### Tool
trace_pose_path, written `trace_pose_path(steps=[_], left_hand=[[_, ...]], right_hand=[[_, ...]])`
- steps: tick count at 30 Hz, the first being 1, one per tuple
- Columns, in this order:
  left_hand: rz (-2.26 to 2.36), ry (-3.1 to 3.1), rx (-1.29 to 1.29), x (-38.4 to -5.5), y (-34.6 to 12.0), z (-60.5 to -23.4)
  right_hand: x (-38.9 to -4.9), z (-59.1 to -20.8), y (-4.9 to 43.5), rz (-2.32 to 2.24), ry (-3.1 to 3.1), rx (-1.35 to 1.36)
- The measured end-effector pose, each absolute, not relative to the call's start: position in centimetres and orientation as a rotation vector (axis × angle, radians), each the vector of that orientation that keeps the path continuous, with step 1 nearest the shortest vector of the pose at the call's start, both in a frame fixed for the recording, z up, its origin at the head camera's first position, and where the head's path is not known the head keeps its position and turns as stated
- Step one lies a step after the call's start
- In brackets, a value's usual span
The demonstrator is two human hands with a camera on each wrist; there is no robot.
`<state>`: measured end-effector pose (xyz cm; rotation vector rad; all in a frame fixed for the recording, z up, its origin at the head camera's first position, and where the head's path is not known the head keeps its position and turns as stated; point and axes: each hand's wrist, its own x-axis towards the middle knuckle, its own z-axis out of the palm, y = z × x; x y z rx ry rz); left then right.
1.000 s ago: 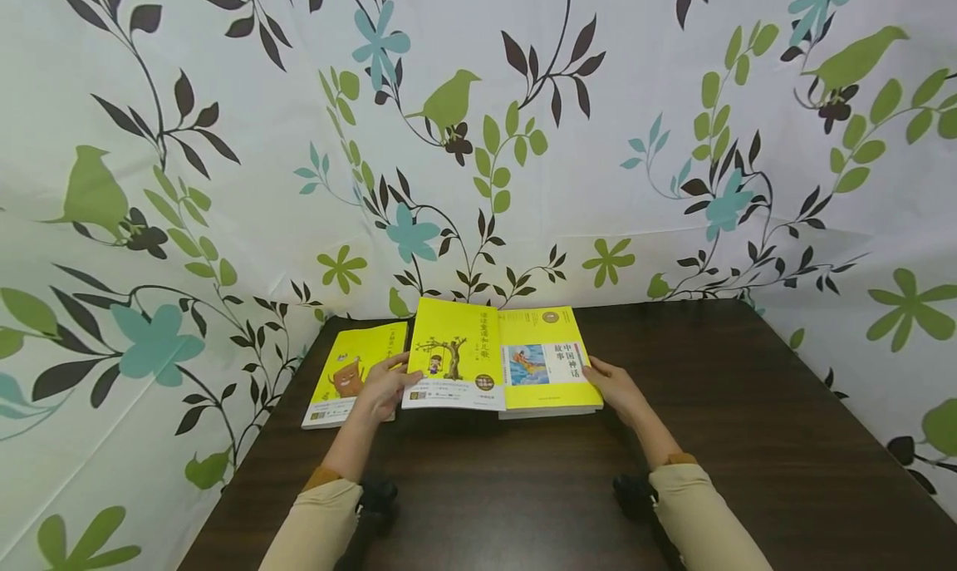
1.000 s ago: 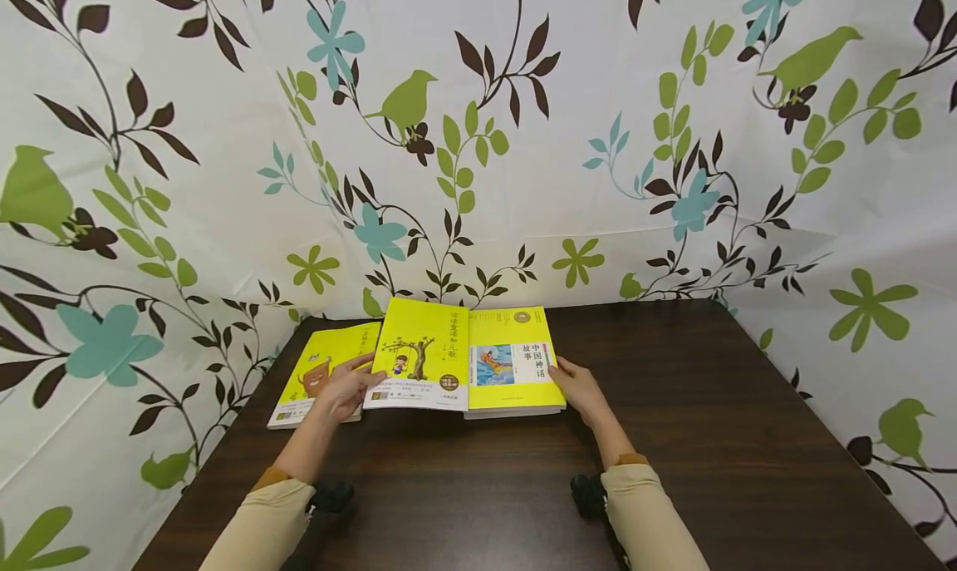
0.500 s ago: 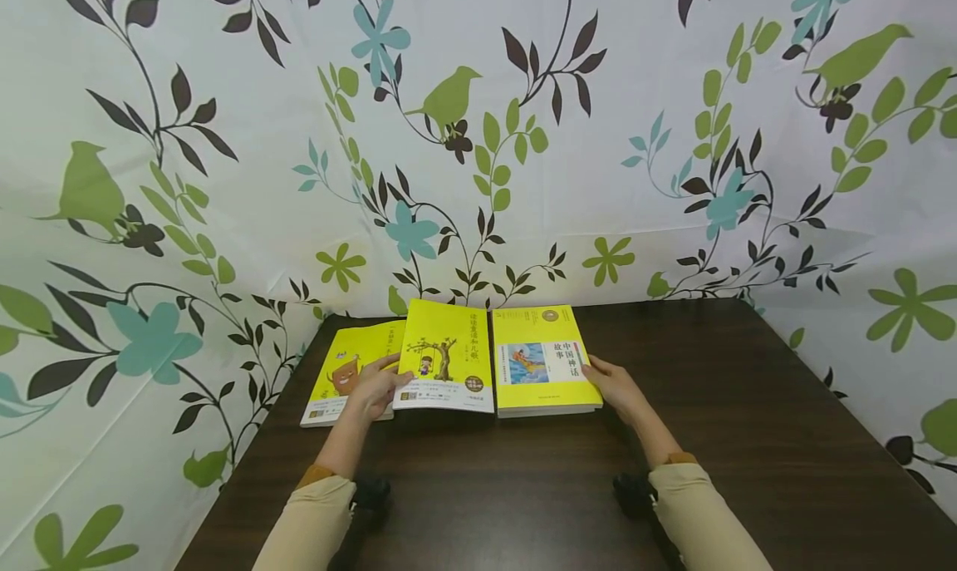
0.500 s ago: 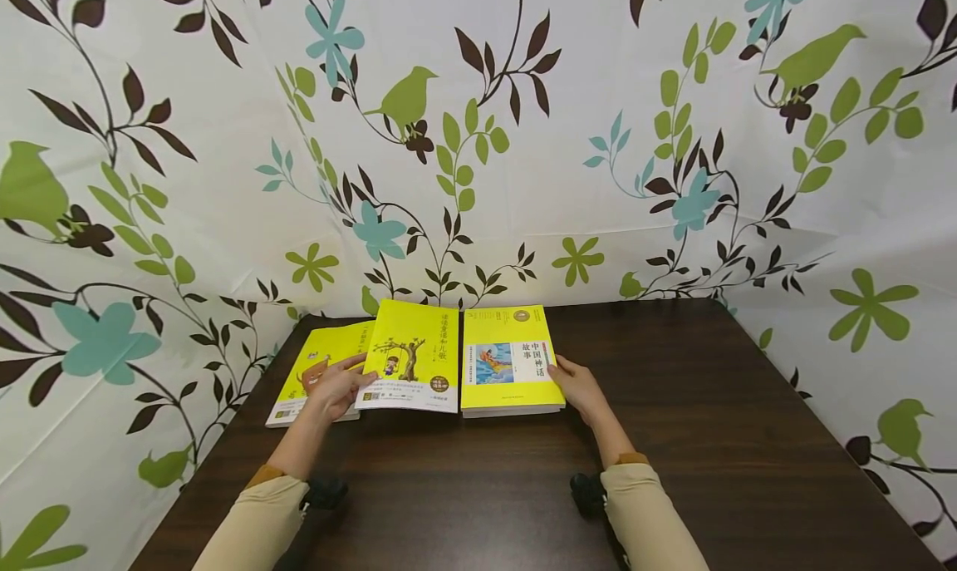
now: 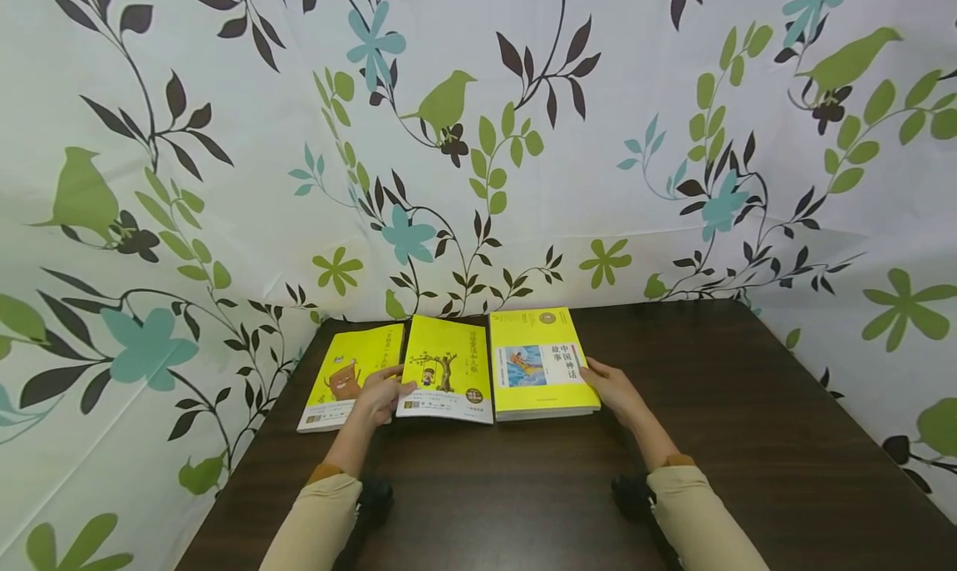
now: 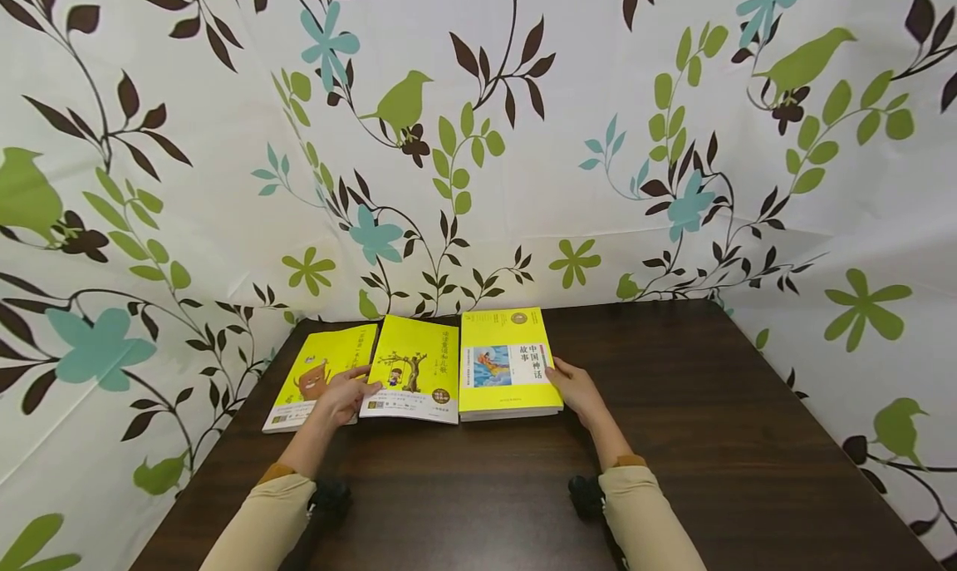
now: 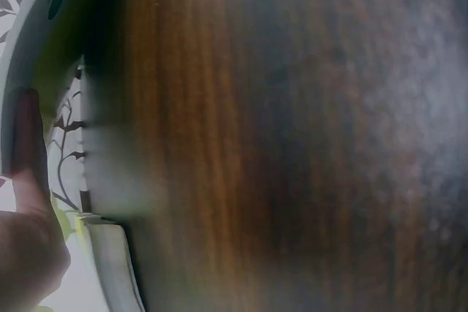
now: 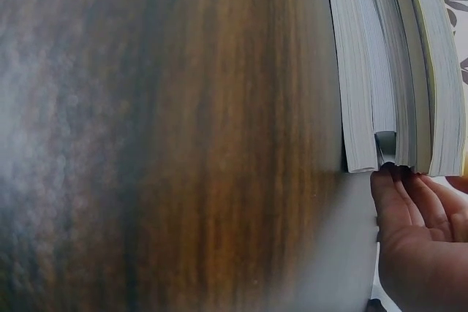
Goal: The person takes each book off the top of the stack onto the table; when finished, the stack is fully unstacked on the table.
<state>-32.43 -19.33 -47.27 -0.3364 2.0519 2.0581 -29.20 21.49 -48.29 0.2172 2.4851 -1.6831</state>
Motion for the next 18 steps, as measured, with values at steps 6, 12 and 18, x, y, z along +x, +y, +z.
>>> trace_pose_path(steps=[6,12,18], left_hand=[[2.015,2.109,-0.34,-32.5,-19.21,-47.73],[1.875,2.252,-0.324,-32.46,-18.89,-47.61],[1.634,2.405,-0.329,-32.37,-18.71,-47.23]], right_hand=[[-29.1,-48.4,21.43,-1.687,2.483,0.22],[-29.12,-48.43,21.56,-1.685,2.489,0.217],[-29.19,-48.38,21.58,-1.685,2.491,0.216]])
